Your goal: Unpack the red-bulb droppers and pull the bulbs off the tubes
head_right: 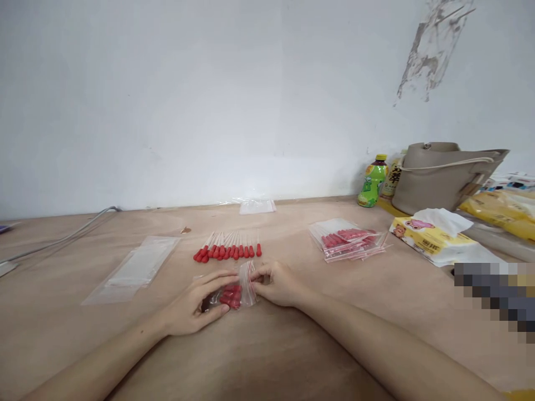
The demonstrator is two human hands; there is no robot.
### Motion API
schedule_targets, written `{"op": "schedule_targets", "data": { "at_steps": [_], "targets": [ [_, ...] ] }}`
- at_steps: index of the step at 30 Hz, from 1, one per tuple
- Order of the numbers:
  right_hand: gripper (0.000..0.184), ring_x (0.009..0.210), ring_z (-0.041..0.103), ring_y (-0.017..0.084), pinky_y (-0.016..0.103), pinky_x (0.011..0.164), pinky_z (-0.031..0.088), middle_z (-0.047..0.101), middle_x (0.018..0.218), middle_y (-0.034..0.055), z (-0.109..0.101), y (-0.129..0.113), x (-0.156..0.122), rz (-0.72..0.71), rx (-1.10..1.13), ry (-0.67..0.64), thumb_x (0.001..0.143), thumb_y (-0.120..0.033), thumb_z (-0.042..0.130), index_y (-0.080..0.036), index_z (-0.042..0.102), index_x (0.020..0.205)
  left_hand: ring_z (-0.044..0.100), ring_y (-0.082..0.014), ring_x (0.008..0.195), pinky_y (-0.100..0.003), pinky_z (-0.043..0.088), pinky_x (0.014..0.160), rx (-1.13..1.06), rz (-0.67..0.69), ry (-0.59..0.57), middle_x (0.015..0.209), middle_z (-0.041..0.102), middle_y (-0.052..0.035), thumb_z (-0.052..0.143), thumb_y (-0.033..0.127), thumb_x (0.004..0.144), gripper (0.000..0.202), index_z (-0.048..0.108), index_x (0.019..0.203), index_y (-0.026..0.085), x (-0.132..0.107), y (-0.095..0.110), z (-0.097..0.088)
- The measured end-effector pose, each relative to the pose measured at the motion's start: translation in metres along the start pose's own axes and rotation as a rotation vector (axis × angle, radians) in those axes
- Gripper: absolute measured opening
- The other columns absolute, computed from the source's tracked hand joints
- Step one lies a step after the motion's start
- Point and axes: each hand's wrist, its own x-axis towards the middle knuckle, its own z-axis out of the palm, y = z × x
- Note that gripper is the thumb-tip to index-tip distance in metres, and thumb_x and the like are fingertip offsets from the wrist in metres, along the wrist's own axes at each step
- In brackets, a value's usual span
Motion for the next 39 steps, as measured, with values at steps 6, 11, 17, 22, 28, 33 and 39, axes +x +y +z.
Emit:
{"op": "schedule_targets", "data": {
  "at_steps": [6, 11, 17, 22, 28, 33, 39],
  "targets": [
    [0.020, 0.087, 0.055, 0.015, 0.027, 0.081, 0.041, 0.062, 0.091, 0.0020, -0.001, -0.005, 0.004, -0.095, 0.083, -0.104, 0.074, -0.026, 0.064, -0.021, 0.066, 0.093, 0.047, -0.0226, 0.113, -0.038, 0.039, 0.096, -0.036, -0.055, 0.036, 0.127, 0.047, -0.0072, 0.054, 0.029, 0.078, 0.051, 0.039, 0.127, 0.024, 0.002, -0.006, 0.006],
    [0.031, 0.093, 0.054, 0.017, 0.029, 0.085, 0.040, 0.062, 0.097, 0.0014, -0.005, -0.005, 0.006, -0.092, 0.151, -0.210, 0.064, -0.032, 0.071, -0.020, 0.065, 0.092, 0.048, -0.0214, 0.111, -0.037, 0.041, 0.093, -0.039, -0.073, 0.086, 0.124, 0.050, -0.0073, 0.049, 0.032, 0.083, 0.044, 0.040, 0.125, 0.023, 0.006, 0.000, 0.009],
    [0.029, 0.085, 0.055, 0.016, 0.027, 0.077, 0.043, 0.062, 0.091, 0.0006, -0.002, -0.007, 0.005, 0.007, 0.164, -0.199, 0.064, -0.033, 0.071, -0.018, 0.062, 0.088, 0.048, -0.0212, 0.110, -0.037, 0.041, 0.092, -0.058, -0.094, 0.080, 0.123, 0.051, -0.0069, 0.047, 0.033, 0.085, 0.042, 0.038, 0.125, 0.024, 0.010, 0.002, 0.013],
    [0.025, 0.073, 0.052, 0.013, 0.025, 0.066, 0.042, 0.060, 0.084, -0.0001, 0.003, -0.011, 0.001, 0.083, 0.048, -0.113, 0.067, -0.025, 0.067, -0.018, 0.058, 0.090, 0.045, -0.0214, 0.113, -0.038, 0.038, 0.095, -0.097, -0.057, 0.014, 0.127, 0.047, -0.0060, 0.049, 0.030, 0.083, 0.050, 0.032, 0.130, 0.026, 0.011, 0.003, 0.010],
    [0.020, 0.084, 0.053, 0.015, 0.028, 0.076, 0.042, 0.060, 0.093, 0.0046, 0.002, -0.009, 0.001, 0.007, 0.022, -0.040, 0.081, -0.016, 0.047, -0.017, 0.056, 0.099, 0.040, -0.0228, 0.119, -0.040, 0.035, 0.099, -0.086, -0.036, -0.058, 0.135, 0.039, -0.0060, 0.053, 0.036, 0.080, 0.065, 0.021, 0.136, 0.026, 0.008, 0.000, 0.007],
    [0.022, 0.088, 0.054, 0.017, 0.030, 0.079, 0.041, 0.061, 0.094, 0.0038, 0.002, -0.008, 0.002, -0.019, 0.025, -0.064, 0.072, -0.023, 0.062, -0.018, 0.059, 0.094, 0.038, -0.0251, 0.121, -0.043, 0.034, 0.099, -0.086, 0.012, -0.050, 0.137, 0.036, -0.0073, 0.052, 0.037, 0.081, 0.067, 0.018, 0.137, 0.026, 0.006, -0.002, 0.008],
    [0.018, 0.074, 0.056, 0.014, 0.025, 0.066, 0.044, 0.062, 0.083, 0.0016, 0.005, -0.002, 0.000, 0.097, 0.107, -0.068, 0.071, -0.017, 0.059, -0.017, 0.057, 0.089, 0.039, -0.0249, 0.120, -0.044, 0.035, 0.098, -0.082, 0.015, -0.069, 0.136, 0.038, -0.0079, 0.052, 0.037, 0.081, 0.067, 0.018, 0.137, 0.026, 0.005, -0.002, 0.007]
  ]
}}
